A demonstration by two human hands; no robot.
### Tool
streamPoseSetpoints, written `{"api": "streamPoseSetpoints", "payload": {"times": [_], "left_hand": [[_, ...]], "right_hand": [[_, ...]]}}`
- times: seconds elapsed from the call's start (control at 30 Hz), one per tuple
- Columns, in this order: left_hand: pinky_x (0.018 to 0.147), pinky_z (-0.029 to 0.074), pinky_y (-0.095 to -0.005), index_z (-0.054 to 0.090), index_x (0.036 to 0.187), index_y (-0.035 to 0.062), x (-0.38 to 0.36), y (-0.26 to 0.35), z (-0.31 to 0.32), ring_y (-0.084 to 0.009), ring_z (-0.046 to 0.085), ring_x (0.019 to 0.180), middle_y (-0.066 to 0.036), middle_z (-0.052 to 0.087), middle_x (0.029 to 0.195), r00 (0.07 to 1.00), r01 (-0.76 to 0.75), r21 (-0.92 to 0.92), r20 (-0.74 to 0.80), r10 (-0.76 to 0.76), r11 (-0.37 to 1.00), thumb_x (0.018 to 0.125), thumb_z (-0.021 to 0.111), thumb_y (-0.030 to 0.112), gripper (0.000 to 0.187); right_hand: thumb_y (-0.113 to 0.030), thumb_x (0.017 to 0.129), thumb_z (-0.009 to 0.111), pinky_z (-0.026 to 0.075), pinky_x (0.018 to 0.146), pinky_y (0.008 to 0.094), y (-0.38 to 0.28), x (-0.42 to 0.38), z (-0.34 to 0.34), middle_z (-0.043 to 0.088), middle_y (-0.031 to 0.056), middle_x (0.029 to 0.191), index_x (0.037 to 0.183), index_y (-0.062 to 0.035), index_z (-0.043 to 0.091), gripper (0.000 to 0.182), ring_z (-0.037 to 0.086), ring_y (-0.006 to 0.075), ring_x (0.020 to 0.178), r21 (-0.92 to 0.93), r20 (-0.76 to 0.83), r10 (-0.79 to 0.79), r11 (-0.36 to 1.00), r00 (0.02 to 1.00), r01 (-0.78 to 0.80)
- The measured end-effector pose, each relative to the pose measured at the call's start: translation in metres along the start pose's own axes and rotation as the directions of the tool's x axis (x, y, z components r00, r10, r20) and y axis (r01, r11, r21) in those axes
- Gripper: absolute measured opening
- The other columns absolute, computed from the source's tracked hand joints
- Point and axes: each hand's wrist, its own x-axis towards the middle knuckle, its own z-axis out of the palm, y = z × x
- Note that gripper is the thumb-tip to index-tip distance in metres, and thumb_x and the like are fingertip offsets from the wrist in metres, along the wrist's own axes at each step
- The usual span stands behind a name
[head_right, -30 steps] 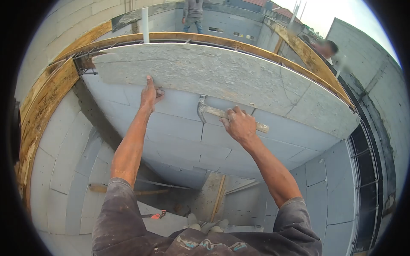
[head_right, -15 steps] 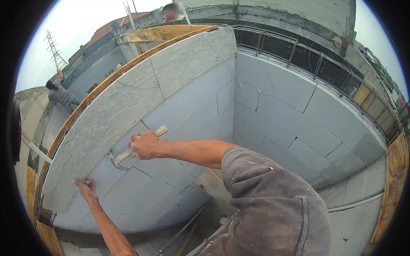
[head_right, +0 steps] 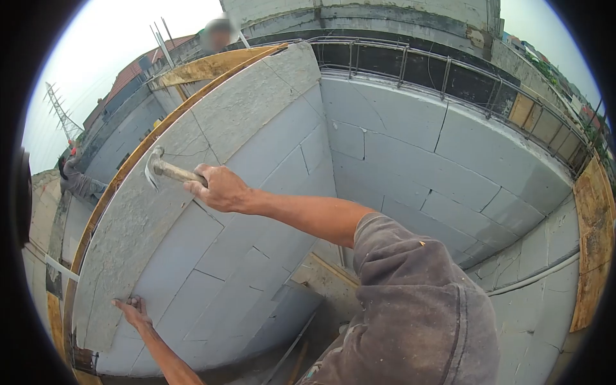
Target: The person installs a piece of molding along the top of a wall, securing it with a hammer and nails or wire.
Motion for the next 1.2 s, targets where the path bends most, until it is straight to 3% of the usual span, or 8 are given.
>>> {"api": "streamPoseSetpoints", "payload": {"times": [0.03, 0.1, 0.2, 0.27, 0.4, 0.6, 0.8, 1.2], "left_hand": [[0.094, 0.056, -0.0401, 0.054, 0.112, -0.0133, -0.001, -0.001, 0.002, -0.0233, 0.058, 0.083, -0.011, 0.054, 0.086, 1.0, -0.01, 0.006, -0.022, 0.01, 1.0, 0.093, 0.048, 0.074, 0.09], [0.094, 0.057, -0.04, 0.055, 0.11, -0.0128, -0.001, -0.002, 0.004, -0.0236, 0.06, 0.083, -0.012, 0.055, 0.086, 0.998, -0.026, 0.009, -0.052, 0.027, 1.0, 0.093, 0.048, 0.075, 0.09], [0.095, 0.057, -0.0408, 0.053, 0.114, -0.0123, -0.002, -0.002, 0.002, -0.0241, 0.06, 0.083, -0.012, 0.054, 0.088, 0.998, -0.026, 0.002, -0.049, 0.026, 1.0, 0.093, 0.048, 0.074, 0.089], [0.097, 0.056, -0.0424, 0.049, 0.128, -0.0127, -0.004, 0.001, 0.002, -0.024, 0.059, 0.086, -0.012, 0.052, 0.092, 1.0, -0.005, -0.014, -0.014, 0.005, 1.0, 0.094, 0.049, 0.073, 0.092], [0.096, 0.056, -0.0424, 0.05, 0.125, -0.0121, -0.002, 0.001, 0.002, -0.0233, 0.059, 0.084, -0.012, 0.053, 0.091, 1.0, 0.006, -0.007, -0.017, -0.006, 1.0, 0.094, 0.049, 0.072, 0.089], [0.096, 0.056, -0.0425, 0.053, 0.117, -0.01, -0.012, 0.004, 0.008, -0.0222, 0.058, 0.083, -0.01, 0.054, 0.086, 0.999, -0.023, 0.002, -0.037, 0.023, 1.0, 0.095, 0.048, 0.072, 0.085], [0.093, 0.055, -0.0401, 0.053, 0.121, -0.0108, 0.002, -0.003, -0.001, -0.0223, 0.059, 0.084, -0.011, 0.056, 0.084, 1.0, -0.018, 0.018, -0.016, 0.018, 1.0, 0.093, 0.046, 0.076, 0.092], [0.097, 0.053, -0.0406, 0.05, 0.127, -0.0104, -0.014, 0.004, 0.005, -0.0228, 0.058, 0.087, -0.011, 0.055, 0.086, 0.999, -0.009, 0.047, -0.047, 0.012, 0.999, 0.094, 0.041, 0.077, 0.094]], "right_hand": [[-0.044, 0.101, 0.058, 0.049, 0.058, 0.037, 0.002, 0.011, -0.012, 0.061, 0.0135, 0.074, 0.111, 0.0051, 0.063, 0.051, 0.061, 0.0218, 0.07, 0.037, -0.063, 0.029, 0.999, 0.998, -0.027], [-0.041, 0.101, 0.057, 0.051, 0.061, 0.0424, 0.005, 0.033, -0.033, 0.065, 0.0163, 0.073, 0.104, 0.0063, 0.063, 0.048, 0.064, 0.0271, 0.064, 0.012, -0.267, -0.034, 0.999, 0.963, 0.038], [-0.042, 0.102, 0.056, 0.051, 0.057, 0.0408, 0.016, 0.068, -0.059, 0.065, 0.014, 0.072, 0.101, 0.0053, 0.064, 0.048, 0.064, 0.0241, 0.063, -0.053, -0.301, 0.008, 0.998, 0.953, -0.025], [-0.042, 0.102, 0.054, 0.051, 0.056, 0.0393, 0.006, 0.074, -0.073, 0.063, 0.0128, 0.071, 0.098, 0.005, 0.065, 0.048, 0.063, 0.0224, 0.062, 0.058, -0.225, 0.142, 0.989, 0.964, -0.133], [-0.04, 0.104, 0.054, 0.043, 0.042, 0.028, 0.004, 0.087, -0.098, 0.056, 0.0061, 0.071, 0.091, 0.0016, 0.062, 0.044, 0.051, 0.0121, 0.051, 0.218, -0.311, 0.147, 0.973, 0.939, -0.08], [-0.037, 0.104, 0.052, 0.044, 0.043, 0.0292, 0.028, 0.087, -0.149, 0.055, 0.0052, 0.071, 0.087, 0.0021, 0.06, 0.044, 0.051, 0.0124, 0.051, 0.354, -0.219, 0.434, 0.87, 0.874, -0.343], [-0.038, 0.105, 0.051, 0.044, 0.044, 0.0299, 0.056, 0.086, -0.135, 0.055, 0.0055, 0.074, 0.092, 0.0018, 0.059, 0.043, 0.051, 0.0117, 0.054, 0.191, -0.368, 0.304, 0.95, 0.879, -0.249], [-0.04, 0.104, 0.051, 0.044, 0.046, 0.0307, 0.055, 0.073, -0.179, 0.052, 0.0049, 0.072, 0.103, 0.0044, 0.058, 0.045, 0.051, 0.0115, 0.055, 0.254, -0.296, 0.39, 0.912, 0.872, -0.321]]}}
